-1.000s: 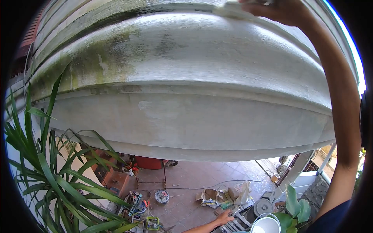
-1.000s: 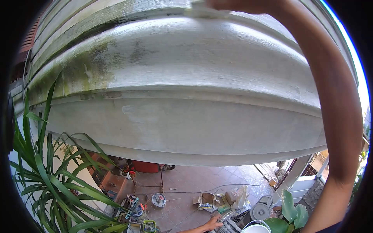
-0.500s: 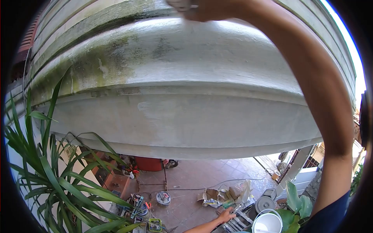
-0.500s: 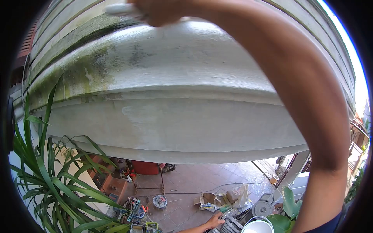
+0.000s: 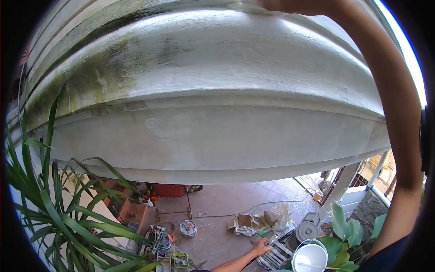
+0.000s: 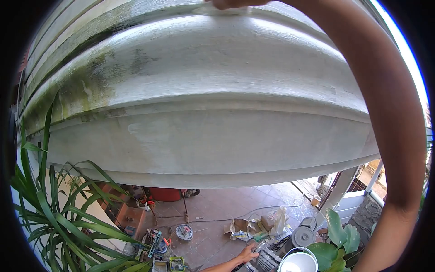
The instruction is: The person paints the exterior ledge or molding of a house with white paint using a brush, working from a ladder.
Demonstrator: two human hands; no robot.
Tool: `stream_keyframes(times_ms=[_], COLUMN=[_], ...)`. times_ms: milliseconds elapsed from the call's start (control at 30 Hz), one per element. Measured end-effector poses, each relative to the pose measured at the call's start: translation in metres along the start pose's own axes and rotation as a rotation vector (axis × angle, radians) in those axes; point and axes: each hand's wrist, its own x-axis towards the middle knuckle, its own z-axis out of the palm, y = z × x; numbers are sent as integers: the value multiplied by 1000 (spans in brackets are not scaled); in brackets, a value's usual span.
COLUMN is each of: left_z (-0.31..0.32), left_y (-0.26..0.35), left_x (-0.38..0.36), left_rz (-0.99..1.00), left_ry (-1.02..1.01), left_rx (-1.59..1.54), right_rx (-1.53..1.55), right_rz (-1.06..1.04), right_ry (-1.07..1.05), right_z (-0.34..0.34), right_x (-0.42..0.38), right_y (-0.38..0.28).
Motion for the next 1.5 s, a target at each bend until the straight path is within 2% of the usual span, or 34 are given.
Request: stream_keyframes(times_ms=[67,133,200,267,300,333,433,467,500,533,600,633,667,733,833,867,900,933,967,1000,1067,1133,1200,1267,1333,1367,1433,1467,1500], left_z=[-3,-1,0,4,5,5,0,1,5,6,4,3,1,2,0,0,-2,-2,-2,-3,-2,-1,-3,-6,2,4,3,2,3], left_y=[7,1,-14,-23,-15,-8,-11,-15,-20,-20,-18,-16,-16,-15,-12,-11,-13,-11,-10,-12,-9,-2,8,8,-8,-9,-8,-10,-13], left_x=[-1,3,2,12,11,8,8,10,10,9,10,9,9,9,7,5,3,9,11,6,2,1,1,-1,3,0,4,6,8], left_rz=[-26,35,68,97,88,77,37,24,55,36,4,6,21,49,26,12,-1,-2,15,22,32,38,38,49,85,82,89,81,68], left_ry=[-14,32,44,26,33,41,-14,-38,12,9,3,-4,2,9,-2,-18,-32,-45,-20,5,27,18,11,28,58,57,54,43,32], left_rx=[17,61,81,72,63,60,23,0,-17,-12,3,5,9,14,64,51,40,27,60,93,111,87,116,118,81,76,72,60,45], right_rx=[-2,-97,-443,-417,-423,-403,-260,-172,-129,-110,-77,-15,1,93,9,-77,-67,-20,6,4,80,-2,-123,-163,-325,-293,-269,-144,-91], right_rz=[215,438,262,384,517,285,215,411,192,123,-19,-62,-118,-198,-260,-247,-309,-233,-265,-147,-136,153,-106,4,93,118,-39,-84,-97], right_ry=[-67,-213,46,-87,-185,154,64,116,5,25,187,191,364,432,483,413,375,292,289,217,141,70,120,130,312,-19,233,369,315], right_z=[-9,-19,6,-9,-15,2,19,27,3,-5,10,6,21,23,30,33,29,21,19,15,7,-3,8,2,6,-11,3,10,7], right_x=[-25,-52,-122,-142,-134,-141,-74,-41,1,17,58,65,83,88,82,75,57,36,21,3,-26,-59,-113,-146,-159,-155,-158,-141,-121], right_y=[7,23,98,94,87,78,61,19,-16,-42,-57,-62,-63,-66,-45,-30,-18,-18,-6,-3,12,13,116,115,94,100,93,75,65])
